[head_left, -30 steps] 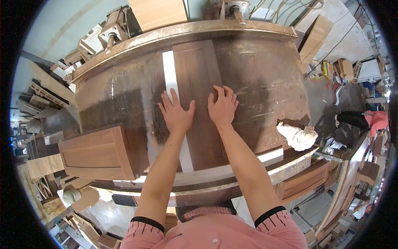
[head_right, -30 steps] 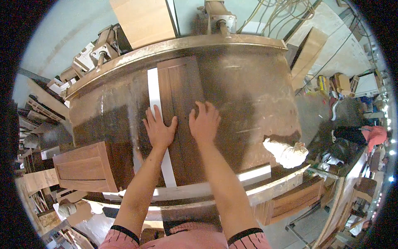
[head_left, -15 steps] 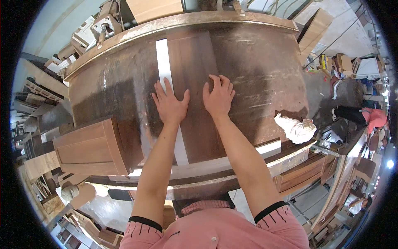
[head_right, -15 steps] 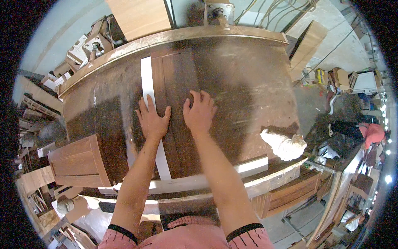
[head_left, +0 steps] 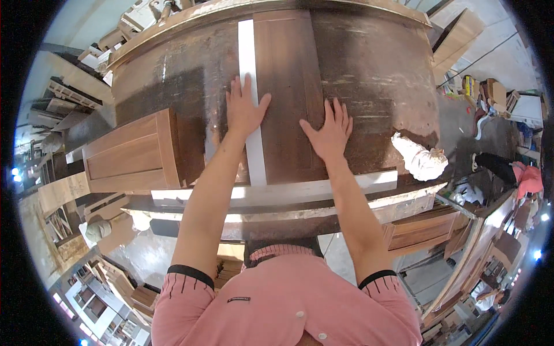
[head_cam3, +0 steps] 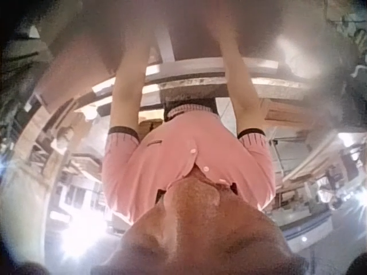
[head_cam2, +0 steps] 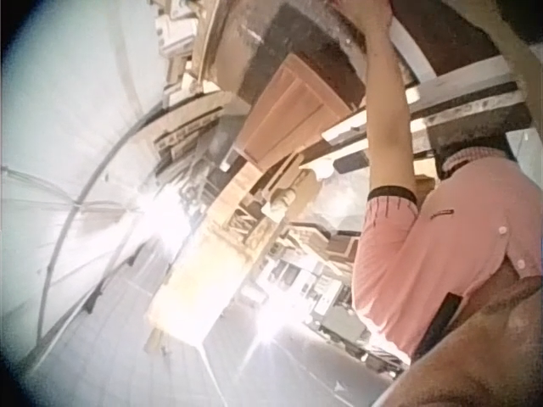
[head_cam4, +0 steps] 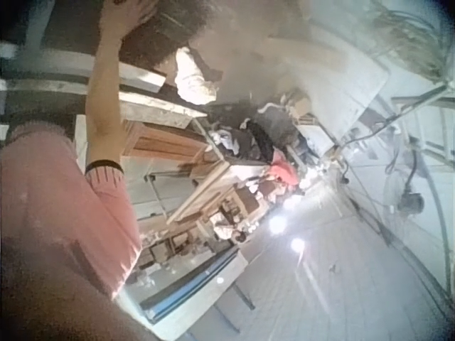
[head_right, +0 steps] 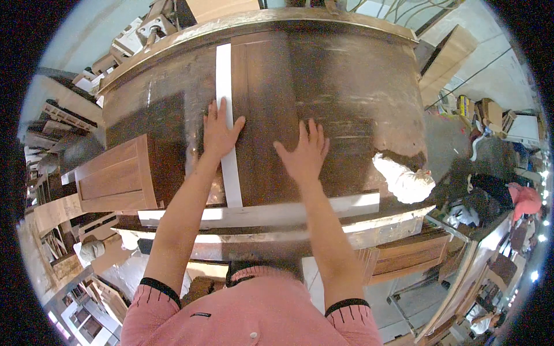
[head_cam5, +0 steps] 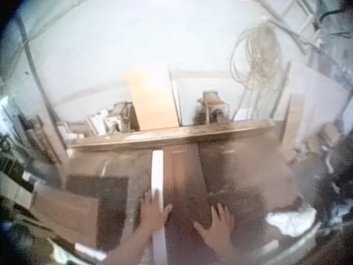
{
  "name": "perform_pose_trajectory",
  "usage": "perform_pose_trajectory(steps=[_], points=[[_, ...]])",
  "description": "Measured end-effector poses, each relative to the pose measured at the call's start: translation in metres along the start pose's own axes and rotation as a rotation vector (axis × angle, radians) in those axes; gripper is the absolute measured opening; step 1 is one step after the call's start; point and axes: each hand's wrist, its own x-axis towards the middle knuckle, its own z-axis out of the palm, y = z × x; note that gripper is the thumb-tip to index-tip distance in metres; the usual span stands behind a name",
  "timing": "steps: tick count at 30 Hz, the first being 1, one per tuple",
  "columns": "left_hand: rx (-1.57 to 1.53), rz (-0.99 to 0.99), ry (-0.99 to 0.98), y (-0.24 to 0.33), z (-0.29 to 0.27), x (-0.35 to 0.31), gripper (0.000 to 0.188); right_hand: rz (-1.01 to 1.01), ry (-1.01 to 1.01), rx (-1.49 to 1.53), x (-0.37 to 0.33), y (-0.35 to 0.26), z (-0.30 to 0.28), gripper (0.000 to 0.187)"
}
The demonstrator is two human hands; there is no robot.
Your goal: The person applies lacquer to wooden door panels using a white cloth and stacks them on a workbench.
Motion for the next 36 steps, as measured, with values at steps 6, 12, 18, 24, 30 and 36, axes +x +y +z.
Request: perform_pose_trajectory(steps=[6,12,18,24,30,36], points=[[-0.022,0.106,0.018,-0.003,0.000,-0.101,0.080,0.191,0.007,0.115,-0.022,-0.002,-0.002,0.074],[-0.354,-0.167,-0.112,0.002,-0.029,-0.116,0.064,0.231,-0.008,0.462,-0.005,-0.021,-0.066,0.061],[-1.077,-0.372,-0.105,0.057,-0.068,-0.051,0.071,-0.071,-0.287,0.509,-0.055,-0.103,-0.159,0.052],[-0.817,-0.377,-0.157,0.036,-0.085,-0.023,0.056,0.104,-0.198,0.867,-0.166,-0.054,-0.058,0.047],[-1.819,-0.394,-0.160,0.038,-0.176,-0.105,0.050,0.690,0.053,1.396,-0.223,-0.084,-0.074,0.061],[-1.888,-0.353,-0.132,-0.059,-0.253,-0.179,0.044,0.553,0.440,1.372,-0.188,-0.189,-0.129,0.071]])
